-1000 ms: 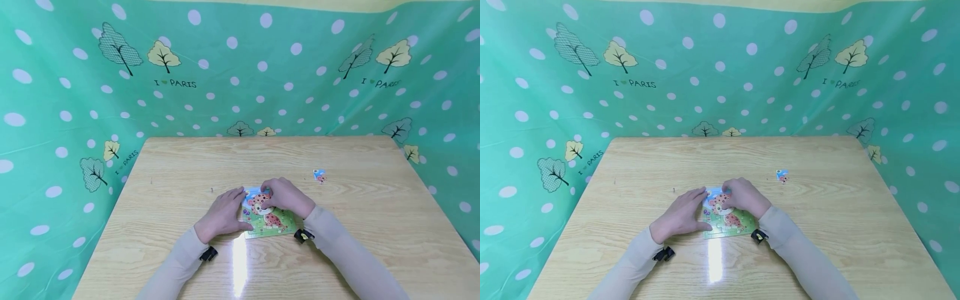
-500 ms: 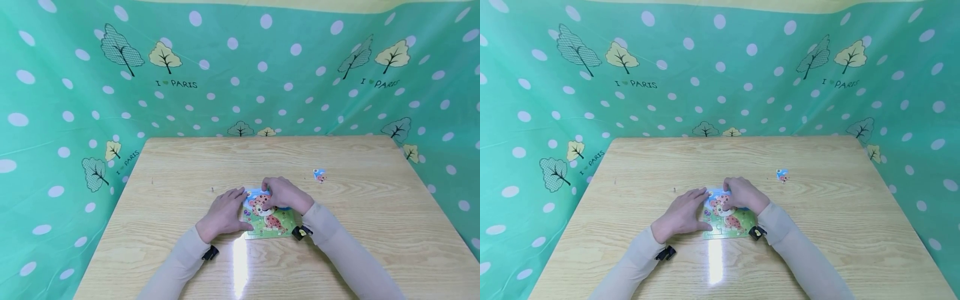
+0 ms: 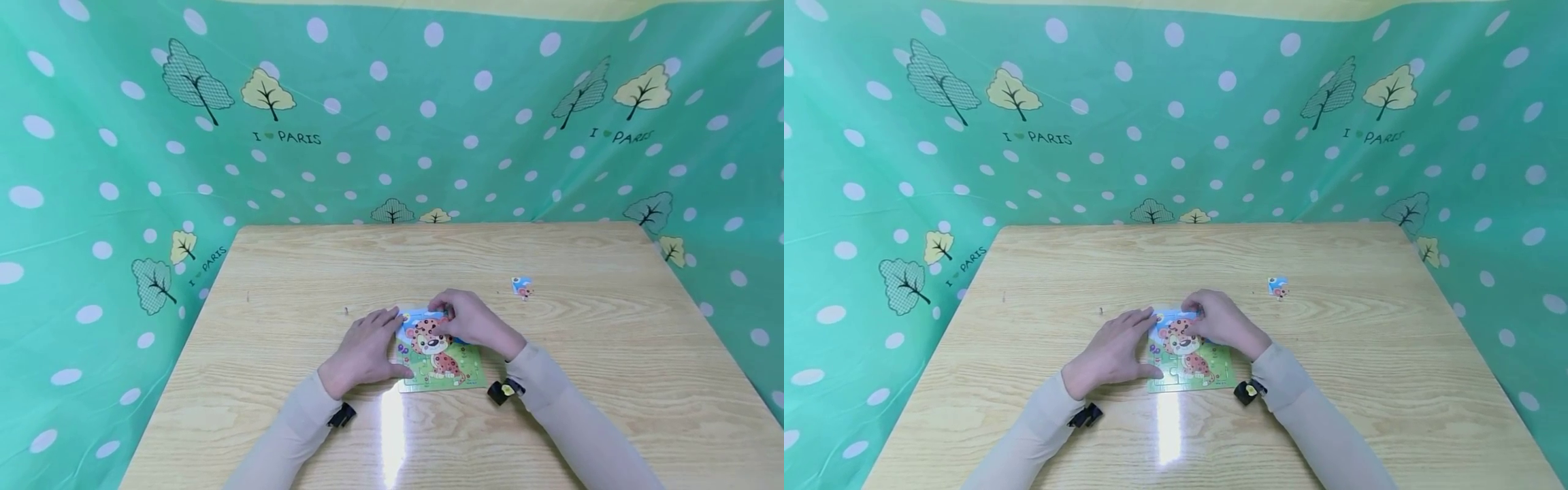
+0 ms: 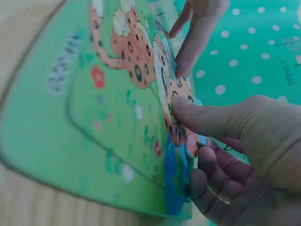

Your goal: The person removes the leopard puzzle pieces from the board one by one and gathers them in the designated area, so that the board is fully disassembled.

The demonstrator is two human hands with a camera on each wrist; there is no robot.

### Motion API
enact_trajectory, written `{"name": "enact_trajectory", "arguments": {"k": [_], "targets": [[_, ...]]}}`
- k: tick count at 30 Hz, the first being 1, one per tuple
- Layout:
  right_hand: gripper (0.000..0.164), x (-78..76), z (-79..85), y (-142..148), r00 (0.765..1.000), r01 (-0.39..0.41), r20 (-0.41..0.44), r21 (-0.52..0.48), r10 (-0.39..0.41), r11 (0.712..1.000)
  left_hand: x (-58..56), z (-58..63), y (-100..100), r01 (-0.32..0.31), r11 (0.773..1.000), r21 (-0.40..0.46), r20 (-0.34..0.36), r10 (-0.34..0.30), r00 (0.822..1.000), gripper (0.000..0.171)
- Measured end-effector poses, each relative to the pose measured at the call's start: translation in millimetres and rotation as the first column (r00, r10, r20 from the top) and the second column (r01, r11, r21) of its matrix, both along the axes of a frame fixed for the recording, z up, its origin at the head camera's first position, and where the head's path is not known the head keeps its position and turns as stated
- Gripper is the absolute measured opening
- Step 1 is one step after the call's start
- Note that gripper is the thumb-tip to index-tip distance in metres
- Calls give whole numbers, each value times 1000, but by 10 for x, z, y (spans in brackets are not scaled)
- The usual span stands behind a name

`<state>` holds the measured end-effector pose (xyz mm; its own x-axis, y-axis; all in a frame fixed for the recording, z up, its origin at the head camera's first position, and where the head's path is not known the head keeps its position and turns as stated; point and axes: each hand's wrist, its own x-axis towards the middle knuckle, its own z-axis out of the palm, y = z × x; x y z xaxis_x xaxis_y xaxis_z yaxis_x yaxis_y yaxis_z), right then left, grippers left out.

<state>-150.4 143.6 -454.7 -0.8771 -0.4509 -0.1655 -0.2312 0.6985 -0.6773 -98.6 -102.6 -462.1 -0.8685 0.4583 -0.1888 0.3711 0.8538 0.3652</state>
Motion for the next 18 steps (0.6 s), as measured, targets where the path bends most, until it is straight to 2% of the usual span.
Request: {"name": "enact_trajectory", "arguments": {"k": [6, 10, 13, 18], "targets": [[21, -16, -78, 100, 1000, 14, 1, -115, -14, 993, 3, 15, -2, 1, 1000, -1, 7, -1, 1000, 111], [12, -34, -84, 138, 1000, -1, 28, -158, 6, 987, 1, 19, -5, -2, 1000, -1, 15, 2, 1000, 111], [12, -45, -101, 159, 999, -5, 39, -178, 12, 984, 0, 13, -7, -1, 1000, 0, 15, 1, 1000, 111], [19, -78, -120, 185, 998, 42, 45, -200, -34, 979, 1, 9, -7, 0, 1000, -1, 12, 0, 1000, 111]]}}
